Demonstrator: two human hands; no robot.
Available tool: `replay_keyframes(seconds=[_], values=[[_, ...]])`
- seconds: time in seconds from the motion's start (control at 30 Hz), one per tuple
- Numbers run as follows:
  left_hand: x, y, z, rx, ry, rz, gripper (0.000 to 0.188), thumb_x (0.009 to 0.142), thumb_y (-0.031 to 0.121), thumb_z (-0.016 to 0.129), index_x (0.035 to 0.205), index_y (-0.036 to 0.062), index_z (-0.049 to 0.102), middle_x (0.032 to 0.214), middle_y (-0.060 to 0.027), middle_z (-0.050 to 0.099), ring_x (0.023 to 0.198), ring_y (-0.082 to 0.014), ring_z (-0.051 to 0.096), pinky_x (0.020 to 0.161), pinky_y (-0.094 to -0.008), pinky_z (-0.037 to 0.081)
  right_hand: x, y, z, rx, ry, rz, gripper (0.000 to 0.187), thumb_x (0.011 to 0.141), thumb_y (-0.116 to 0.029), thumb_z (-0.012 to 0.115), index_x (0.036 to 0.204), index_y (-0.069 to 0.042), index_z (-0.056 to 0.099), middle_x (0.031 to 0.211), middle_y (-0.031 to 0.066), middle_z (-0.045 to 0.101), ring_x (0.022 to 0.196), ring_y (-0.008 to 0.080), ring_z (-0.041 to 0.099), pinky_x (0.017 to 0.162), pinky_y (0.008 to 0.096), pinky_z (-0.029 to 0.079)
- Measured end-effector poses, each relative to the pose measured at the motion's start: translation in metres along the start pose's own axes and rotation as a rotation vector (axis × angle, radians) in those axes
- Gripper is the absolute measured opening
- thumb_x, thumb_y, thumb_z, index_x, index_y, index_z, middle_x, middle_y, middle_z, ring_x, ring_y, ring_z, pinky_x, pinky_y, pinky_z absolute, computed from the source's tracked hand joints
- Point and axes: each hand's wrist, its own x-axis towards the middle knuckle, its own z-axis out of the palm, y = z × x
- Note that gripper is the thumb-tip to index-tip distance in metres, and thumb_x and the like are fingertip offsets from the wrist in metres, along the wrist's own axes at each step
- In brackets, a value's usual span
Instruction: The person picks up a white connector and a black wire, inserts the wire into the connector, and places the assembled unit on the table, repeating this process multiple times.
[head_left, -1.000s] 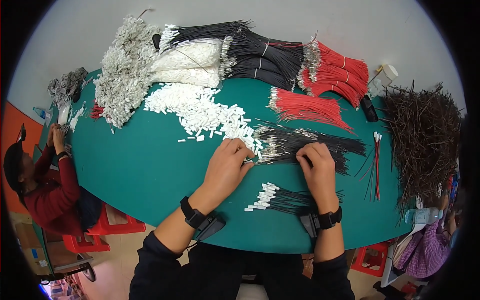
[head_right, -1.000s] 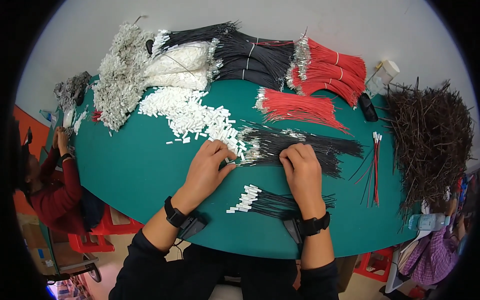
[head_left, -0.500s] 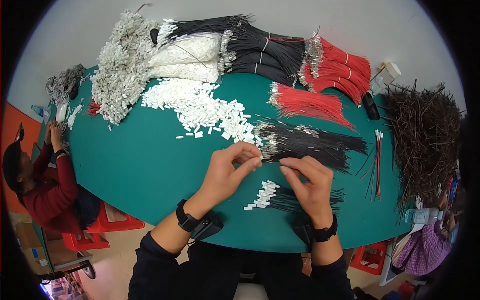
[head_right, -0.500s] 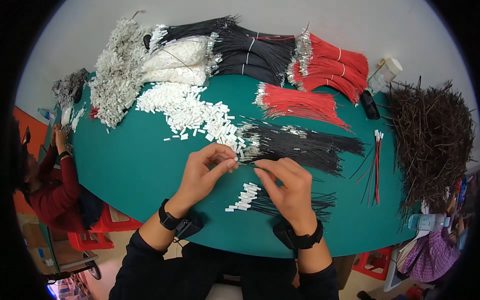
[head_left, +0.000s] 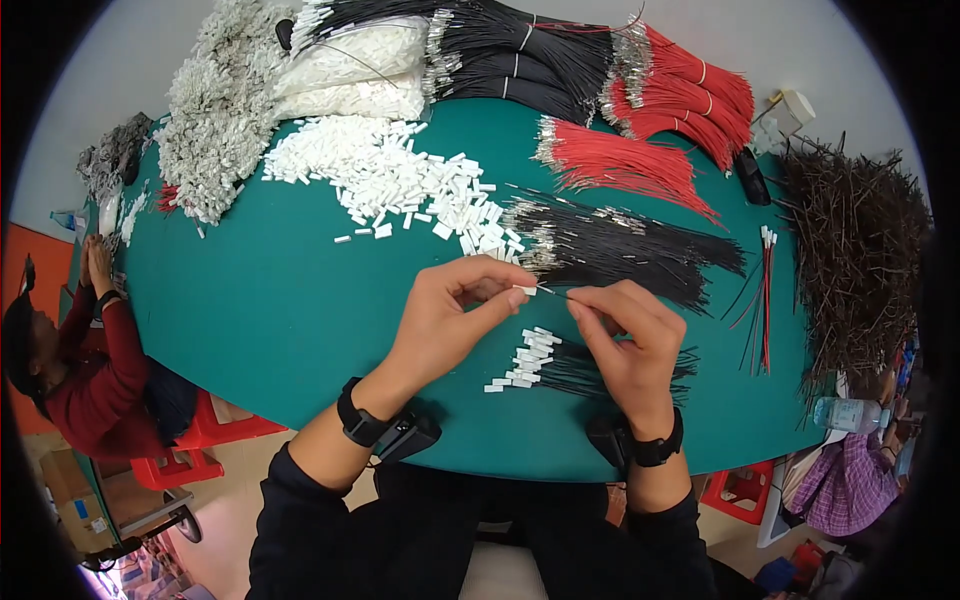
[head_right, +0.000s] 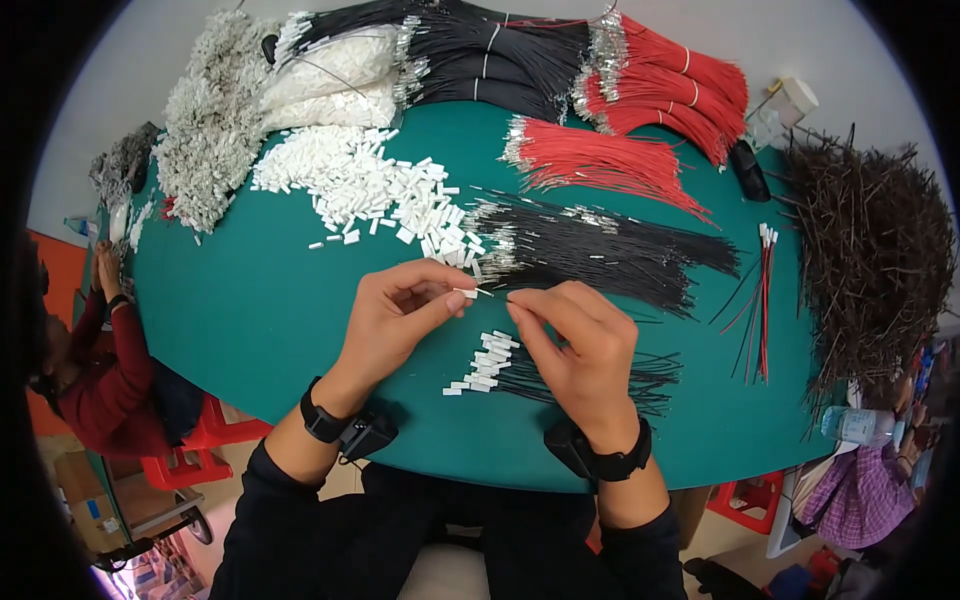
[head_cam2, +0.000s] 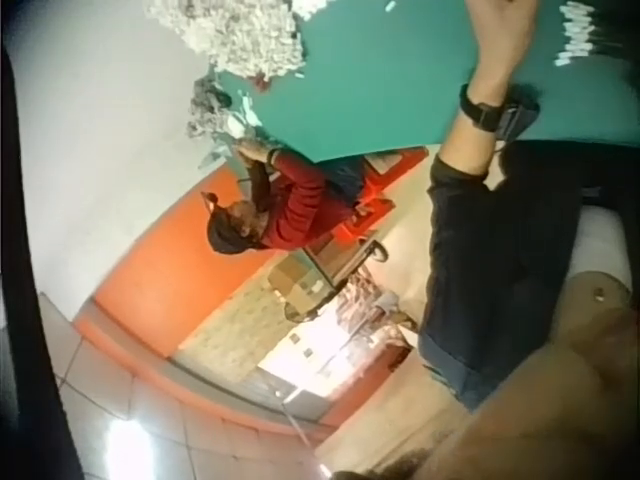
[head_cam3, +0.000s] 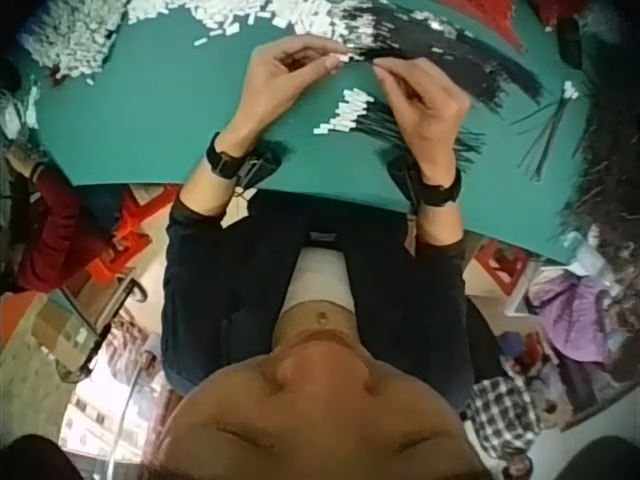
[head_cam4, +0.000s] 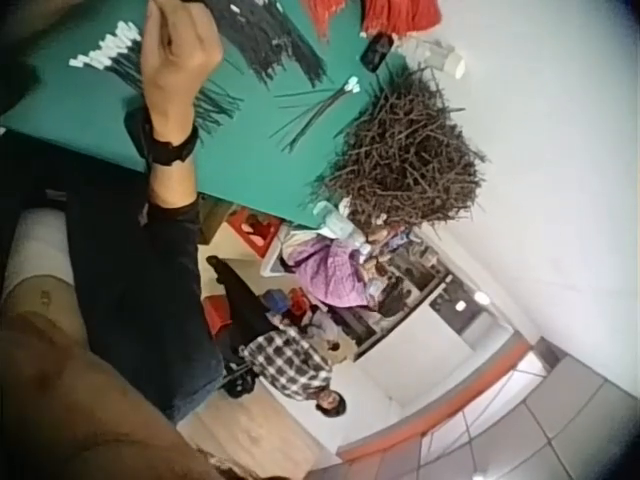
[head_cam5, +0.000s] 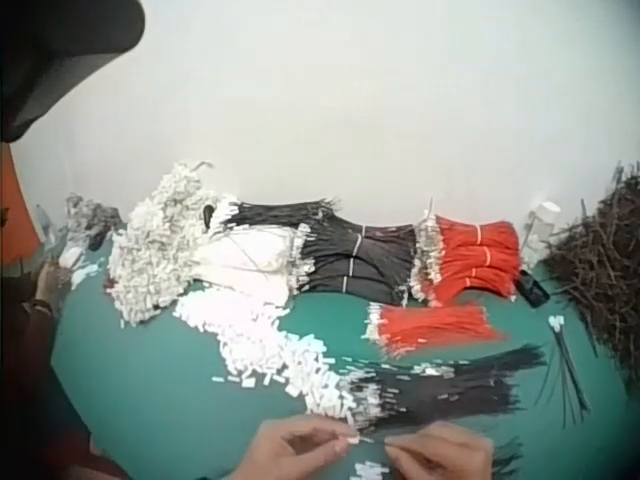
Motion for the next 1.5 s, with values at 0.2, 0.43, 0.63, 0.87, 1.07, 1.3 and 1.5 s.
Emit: replay_keyframes(seconds=[0.2,0.43,0.63,0.87,1.07,1.3,1.5], values=[[-0.0031,0.0042,0.0002,0.04,-0.022,-0.018,0.017,0.098,0.006,0.074,0.113,0.0001,0.075,0.101,-0.0035,0.074,0.087,-0.007,0.068,0.077,-0.021,0.053,-0.0015,-0.0003,0.0002,0.012,-0.015,0.0,0.015,0.084,0.005,0.079,0.097,0.0,0.078,0.078,0.006,0.069,0.061,0.011,0.06,0.053,0.0247,0.044],[-0.0022,0.0019,-0.0007,0.011,-0.017,-0.012,0.017,0.097,0.007,0.074,0.113,0.0006,0.076,0.101,-0.002,0.072,0.085,-0.0059,0.065,0.076,-0.0206,0.051,-0.0014,-0.0015,-0.001,-0.015,-0.04,0.012,0.016,0.084,0.007,0.079,0.098,0.0,0.078,0.08,0.0073,0.071,0.064,0.0115,0.063,0.055,0.0241,0.048],[-0.0028,0.006,0.0001,0.013,-0.032,-0.01,0.016,0.097,0.007,0.074,0.112,0.0005,0.076,0.102,-0.0022,0.073,0.086,-0.0062,0.065,0.077,-0.0208,0.051,-0.0016,-0.0021,-0.0006,-0.003,-0.043,-0.001,0.016,0.083,0.007,0.079,0.098,0.001,0.077,0.081,0.0079,0.072,0.065,0.0119,0.065,0.055,0.0239,0.049],[-0.0029,0.0054,-0.0002,0.012,-0.027,0.003,0.016,0.097,0.006,0.074,0.112,-0.0005,0.075,0.103,-0.003,0.073,0.087,-0.0068,0.066,0.078,-0.0214,0.052,-0.0008,-0.0026,-0.0006,-0.008,-0.01,-0.022,0.016,0.083,0.008,0.079,0.098,0.001,0.077,0.082,0.0082,0.072,0.067,0.0123,0.066,0.055,0.0248,0.049],[-0.0026,0.0045,0.0016,-0.027,0.008,0.018,0.015,0.096,0.008,0.075,0.11,0.0009,0.077,0.099,-0.0031,0.076,0.083,-0.0055,0.064,0.076,-0.0226,0.051,-0.0005,-0.0025,-0.0016,0.011,-0.029,0.022,0.016,0.083,0.007,0.078,0.097,0.001,0.077,0.081,0.0085,0.072,0.068,0.0138,0.066,0.057,0.0252,0.047],[-0.0024,0.0053,0.0002,-0.057,-0.008,-0.046,0.016,0.097,0.005,0.074,0.112,-0.0006,0.075,0.1,-0.0044,0.075,0.088,-0.0078,0.069,0.079,-0.0223,0.053,-0.0012,-0.0037,-0.0018,0.027,-0.026,0.06,0.014,0.083,0.007,0.078,0.096,0.001,0.077,0.079,0.009,0.071,0.068,0.0154,0.066,0.057,0.0256,0.047],[-0.0026,0.0028,0.003,-0.127,0.012,-0.059,0.017,0.097,0.008,0.076,0.111,0.0004,0.076,0.095,-0.0025,0.076,0.085,-0.0045,0.067,0.076,-0.021,0.051,-0.0026,-0.0016,-0.0009,0.001,-0.045,0.014,0.014,0.082,0.007,0.078,0.095,0.002,0.076,0.077,0.0092,0.07,0.067,0.017,0.066,0.057,0.0267,0.047]])
